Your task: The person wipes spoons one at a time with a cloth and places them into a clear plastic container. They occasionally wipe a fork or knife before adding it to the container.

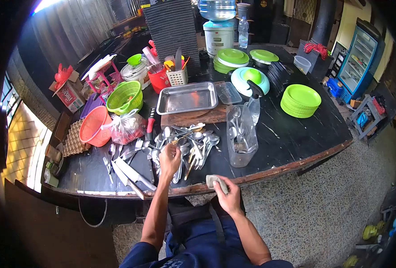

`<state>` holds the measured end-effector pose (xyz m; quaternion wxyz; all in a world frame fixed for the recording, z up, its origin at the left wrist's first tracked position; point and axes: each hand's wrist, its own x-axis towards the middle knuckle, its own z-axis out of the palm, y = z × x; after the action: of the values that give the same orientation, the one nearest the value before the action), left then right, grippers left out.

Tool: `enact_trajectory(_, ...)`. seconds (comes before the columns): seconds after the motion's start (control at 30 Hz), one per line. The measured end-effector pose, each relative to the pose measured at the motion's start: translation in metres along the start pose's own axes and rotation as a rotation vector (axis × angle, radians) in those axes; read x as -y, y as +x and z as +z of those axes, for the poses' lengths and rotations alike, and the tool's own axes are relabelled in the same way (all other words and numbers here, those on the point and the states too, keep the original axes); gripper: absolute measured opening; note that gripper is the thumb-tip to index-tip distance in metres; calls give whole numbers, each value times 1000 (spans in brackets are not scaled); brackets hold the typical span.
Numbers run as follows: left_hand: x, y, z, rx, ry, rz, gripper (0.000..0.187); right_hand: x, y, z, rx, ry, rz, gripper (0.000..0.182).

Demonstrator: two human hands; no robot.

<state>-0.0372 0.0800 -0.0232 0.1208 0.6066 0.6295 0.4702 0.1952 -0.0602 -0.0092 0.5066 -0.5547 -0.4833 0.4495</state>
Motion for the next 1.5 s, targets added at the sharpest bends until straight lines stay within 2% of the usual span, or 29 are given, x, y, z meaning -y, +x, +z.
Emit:
enact_trajectory(0.13,-18,-31,-10,262,-672,-443,19,25,28,1,-127,-245,-457,26)
enact_trajectory(0.2,-38,-49,-18,330,-700,-463,25,35,39,4,-165,-319,-590,29)
enact_trajectory(0.23,-47,-56,-21,347,-741,-485,26,43,43,7,-158,-318,-592,29)
enact_trajectory(0.3,-59,-65,-26,381,-815,-529,31,59,48,11,-173,-430,-860,36)
enact_trajectory(0.33,-64,-70,-26,367,-916,-576,31,58,51,14,-135,-444,-928,43)
enact_trajectory(0.43,-78,-76,-34,456,-934,-509,27,42,58,24,96,-683,-995,47)
enact_trajectory(0.47,-82,-79,-33,415,-984,-566,28,37,58,28,120,-764,-998,46)
enact_trajectory(0.57,-79,-86,-29,350,-842,-477,32,23,63,29,112,-787,-997,46)
enact_trajectory(0.63,-76,-91,-29,436,-821,-568,36,20,68,25,88,-847,-1061,45)
enact_trajectory(0.8,-76,-93,-24,434,-773,-603,40,21,82,18,10,-815,-1131,41)
enact_trajectory(0.87,-77,-92,-26,483,-886,-664,39,23,87,18,-61,-779,-1035,39)
enact_trajectory(1.0,-87,-89,-33,435,-947,-763,36,39,77,16,-146,-591,-969,40)
enact_trajectory(1.03,-84,-89,-33,451,-960,-740,34,35,74,17,-92,-589,-1077,42)
enact_trajectory(1.13,-92,-87,-32,474,-1011,-727,31,28,60,23,114,-820,-1085,40)
enact_trajectory(1.2,-94,-89,-33,476,-1053,-682,27,21,61,24,90,-762,-1046,40)
enact_trajectory(1.27,-82,-92,-31,512,-1056,-706,32,21,67,21,-15,-770,-1073,40)
enact_trajectory(1.33,-91,-92,-31,463,-1036,-753,31,30,67,24,-18,-768,-1068,41)
enact_trajectory(1.43,-83,-95,-29,508,-1053,-678,27,51,64,28,-127,-560,-844,42)
enact_trajectory(1.47,-83,-96,-29,513,-1063,-644,25,48,65,30,-124,-558,-847,42)
enact_trajectory(1.5,-84,-97,-26,498,-1067,-607,18,44,65,33,-79,-394,-727,39)
